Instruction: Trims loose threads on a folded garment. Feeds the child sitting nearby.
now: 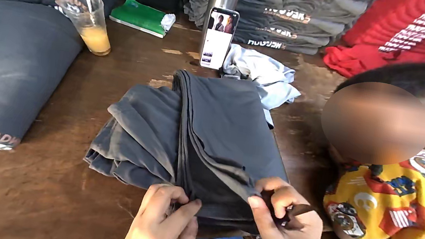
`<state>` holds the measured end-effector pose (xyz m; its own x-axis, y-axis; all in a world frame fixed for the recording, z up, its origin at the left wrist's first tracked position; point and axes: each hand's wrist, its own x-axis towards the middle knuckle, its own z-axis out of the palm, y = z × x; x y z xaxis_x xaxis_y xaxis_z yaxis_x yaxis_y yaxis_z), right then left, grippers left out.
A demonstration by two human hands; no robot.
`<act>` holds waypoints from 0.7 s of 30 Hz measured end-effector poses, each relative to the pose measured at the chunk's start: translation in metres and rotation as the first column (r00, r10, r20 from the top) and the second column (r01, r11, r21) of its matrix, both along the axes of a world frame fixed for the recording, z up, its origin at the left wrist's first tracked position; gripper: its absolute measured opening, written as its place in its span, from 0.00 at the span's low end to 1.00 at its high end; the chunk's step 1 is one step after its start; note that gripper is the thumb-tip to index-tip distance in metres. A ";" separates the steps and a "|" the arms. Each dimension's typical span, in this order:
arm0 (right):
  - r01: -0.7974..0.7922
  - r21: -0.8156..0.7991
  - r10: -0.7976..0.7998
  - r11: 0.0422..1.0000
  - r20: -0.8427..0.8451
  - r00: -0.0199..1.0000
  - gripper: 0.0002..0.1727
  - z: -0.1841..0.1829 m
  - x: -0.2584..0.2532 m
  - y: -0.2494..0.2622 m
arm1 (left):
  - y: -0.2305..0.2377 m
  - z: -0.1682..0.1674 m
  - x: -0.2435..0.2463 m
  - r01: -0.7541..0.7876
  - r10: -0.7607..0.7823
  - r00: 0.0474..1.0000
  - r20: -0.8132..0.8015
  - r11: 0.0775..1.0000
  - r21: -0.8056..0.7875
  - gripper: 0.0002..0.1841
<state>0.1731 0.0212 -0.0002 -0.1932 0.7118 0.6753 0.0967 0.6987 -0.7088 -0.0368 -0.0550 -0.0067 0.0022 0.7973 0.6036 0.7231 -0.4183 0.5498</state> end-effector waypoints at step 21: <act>0.115 0.055 -0.128 0.992 0.376 0.918 0.21 -0.007 0.016 -0.025 | 0.024 0.001 0.022 0.580 -0.164 -0.149 0.975 0.784 0.221 0.16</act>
<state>0.1892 -0.0035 -0.0070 -0.3521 0.7256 0.5912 0.4389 0.6859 -0.5805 -0.0146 -0.0315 -0.0061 -0.0213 0.9860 0.1654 -0.7904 -0.1179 0.6011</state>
